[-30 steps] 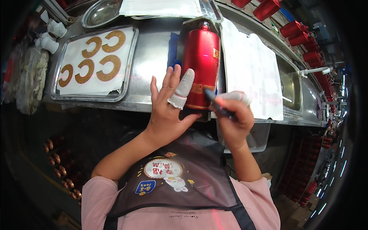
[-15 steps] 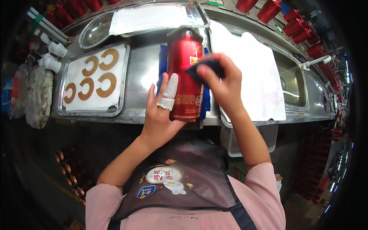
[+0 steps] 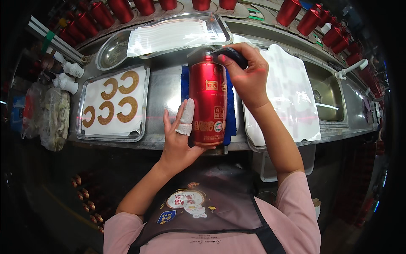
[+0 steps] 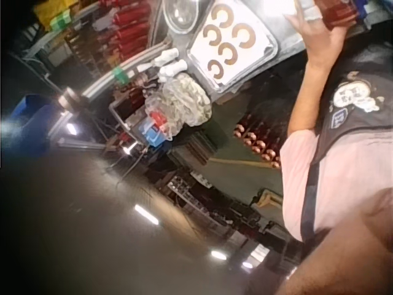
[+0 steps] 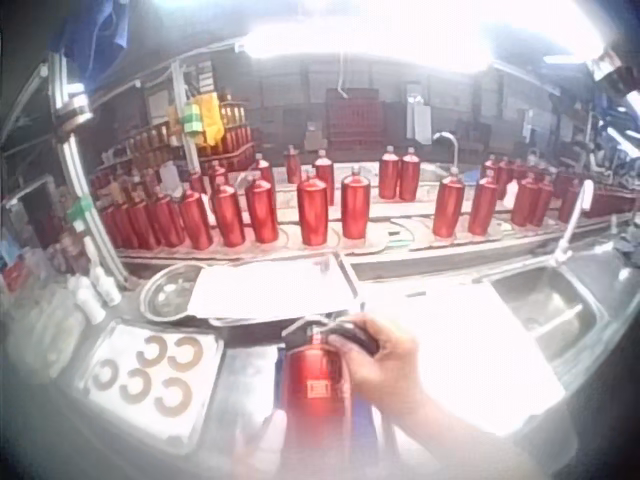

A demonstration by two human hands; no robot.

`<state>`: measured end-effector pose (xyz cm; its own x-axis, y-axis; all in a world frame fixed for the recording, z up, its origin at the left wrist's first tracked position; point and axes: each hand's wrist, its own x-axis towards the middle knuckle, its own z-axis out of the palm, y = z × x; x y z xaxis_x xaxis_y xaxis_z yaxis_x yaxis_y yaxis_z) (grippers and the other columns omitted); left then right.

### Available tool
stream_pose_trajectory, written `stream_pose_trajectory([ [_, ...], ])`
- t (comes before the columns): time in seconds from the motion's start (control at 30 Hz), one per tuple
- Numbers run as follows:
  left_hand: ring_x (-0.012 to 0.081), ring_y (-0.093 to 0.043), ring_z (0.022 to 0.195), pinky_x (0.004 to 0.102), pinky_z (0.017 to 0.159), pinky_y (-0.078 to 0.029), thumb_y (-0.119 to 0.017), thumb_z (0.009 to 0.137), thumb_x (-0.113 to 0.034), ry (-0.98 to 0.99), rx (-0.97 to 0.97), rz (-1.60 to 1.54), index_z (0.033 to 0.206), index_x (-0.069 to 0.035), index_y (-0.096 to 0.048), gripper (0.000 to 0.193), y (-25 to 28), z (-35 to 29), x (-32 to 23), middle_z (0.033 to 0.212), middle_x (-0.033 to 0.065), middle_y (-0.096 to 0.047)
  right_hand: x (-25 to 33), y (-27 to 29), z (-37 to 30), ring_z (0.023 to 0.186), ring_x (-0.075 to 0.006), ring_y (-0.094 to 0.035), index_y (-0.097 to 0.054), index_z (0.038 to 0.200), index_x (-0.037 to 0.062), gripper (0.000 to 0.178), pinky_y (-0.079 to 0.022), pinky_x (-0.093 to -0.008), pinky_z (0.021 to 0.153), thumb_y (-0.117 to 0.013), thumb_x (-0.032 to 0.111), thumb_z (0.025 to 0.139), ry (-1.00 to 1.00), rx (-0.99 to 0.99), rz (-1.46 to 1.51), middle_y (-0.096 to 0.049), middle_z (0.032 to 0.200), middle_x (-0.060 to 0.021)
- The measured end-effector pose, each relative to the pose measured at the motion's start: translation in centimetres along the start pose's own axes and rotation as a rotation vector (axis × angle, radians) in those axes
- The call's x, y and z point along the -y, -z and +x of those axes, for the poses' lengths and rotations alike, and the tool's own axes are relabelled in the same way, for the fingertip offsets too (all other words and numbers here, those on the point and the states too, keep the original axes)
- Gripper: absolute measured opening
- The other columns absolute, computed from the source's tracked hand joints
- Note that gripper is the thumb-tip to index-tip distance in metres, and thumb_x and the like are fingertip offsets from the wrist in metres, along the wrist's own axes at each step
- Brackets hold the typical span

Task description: The person applies gold circular stickers to the neck of a red cylindrical container, then wipes the surface with a blue cloth. They apply a rectangular label to the body of the container, smooth it, and wipe the container again. The person handles trays of stickers and labels on a stainless steel counter.

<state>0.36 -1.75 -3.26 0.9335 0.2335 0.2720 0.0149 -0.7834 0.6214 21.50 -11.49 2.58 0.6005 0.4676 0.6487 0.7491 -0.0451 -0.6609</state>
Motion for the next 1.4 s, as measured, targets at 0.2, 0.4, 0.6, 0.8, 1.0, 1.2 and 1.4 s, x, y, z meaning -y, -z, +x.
stream_pose_trajectory([
  [0.2, 0.0399, -0.03, 0.15, 0.0661, 0.118, -0.005, -0.082, 0.08, -0.04, 0.02, 0.025, 0.045, 0.156, -0.003, -0.029, 0.1, 0.0, 0.2, 1.4, 0.161, 0.0242, -0.03, 4.3, 2.3, -5.3, 0.08, -0.0269, -0.068, -0.072, 0.096, 0.0055, 0.022, -0.054, -0.0354, 0.072, -0.073, -0.001, 0.075, 0.175, 0.376, 0.331, -0.068, 0.082, -0.0117],
  [0.4, 0.0407, -0.03, 0.149, 0.067, 0.116, -0.013, -0.086, 0.074, -0.038, 0.064, 0.061, 0.04, 0.157, -0.002, -0.026, 0.109, 0.5, 0.0, 0.3, 0.161, 0.0254, -0.028, -1.0, -0.3, -0.9, 0.077, -0.0244, -0.068, -0.071, 0.098, 0.0058, 0.026, -0.053, -0.033, 0.074, -0.078, 0.001, 0.074, 0.12, -0.051, -0.026, -0.071, 0.085, -0.0068],
  [0.6, 0.0416, -0.039, 0.144, 0.0669, 0.115, -0.017, -0.089, 0.072, -0.03, -0.042, -0.124, 0.016, 0.154, -0.002, -0.038, 0.1, -0.3, 1.3, -1.5, 0.161, 0.0313, -0.026, 1.2, 4.0, -13.6, 0.073, -0.0207, -0.065, -0.073, 0.095, 0.0045, 0.018, -0.054, -0.0311, 0.069, -0.074, -0.004, 0.079, 0.25, 0.372, 0.264, -0.07, 0.086, -0.0085],
  [0.8, 0.0377, -0.05, 0.136, 0.0618, 0.12, -0.012, -0.091, 0.068, -0.038, 0.097, -0.023, -0.202, 0.158, -0.001, -0.022, 0.12, 0.0, 0.8, -0.9, 0.149, 0.0225, -0.049, 4.6, 2.4, -11.5, 0.085, -0.016, -0.064, -0.068, 0.099, 0.0008, 0.02, -0.05, -0.0274, 0.076, -0.079, 0.006, 0.084, -0.521, -0.005, 0.452, -0.068, 0.092, -0.008],
  [1.0, 0.0352, -0.049, 0.137, 0.0633, 0.121, -0.005, -0.091, 0.068, -0.041, 0.038, 0.022, -0.072, 0.16, -0.002, -0.014, 0.126, 0.2, 0.2, 0.3, 0.147, 0.0156, -0.053, 4.6, 2.8, -10.9, 0.076, -0.0037, -0.058, -0.063, 0.096, 0.0011, 0.017, -0.048, -0.0194, 0.069, -0.076, 0.01, 0.09, -0.78, -0.067, 0.132, -0.065, 0.088, -0.0002],
  [1.2, 0.0367, -0.035, 0.147, 0.0633, 0.119, -0.006, -0.09, 0.069, -0.045, 0.067, 0.001, -0.071, 0.16, -0.005, -0.02, 0.121, 0.3, 0.1, 0.2, 0.157, 0.0207, -0.038, 4.4, 2.9, -11.2, 0.076, -0.0142, -0.061, -0.066, 0.097, 0.002, 0.02, -0.049, -0.0263, 0.07, -0.079, 0.012, 0.086, -0.34, 0.007, 0.188, -0.065, 0.086, -0.0061],
  [1.4, 0.0441, -0.026, 0.151, 0.0652, 0.118, -0.004, -0.083, 0.076, -0.054, -0.07, 0.005, -0.022, 0.145, -0.011, -0.056, 0.085, 1.0, -1.4, -0.7, 0.163, 0.0315, -0.02, 5.2, 3.3, -10.4, 0.077, -0.0124, -0.06, -0.065, 0.093, 0.0006, 0.016, -0.048, -0.0257, 0.069, -0.078, 0.008, 0.087, -0.523, -0.065, 0.299, -0.065, 0.082, -0.0056],
])
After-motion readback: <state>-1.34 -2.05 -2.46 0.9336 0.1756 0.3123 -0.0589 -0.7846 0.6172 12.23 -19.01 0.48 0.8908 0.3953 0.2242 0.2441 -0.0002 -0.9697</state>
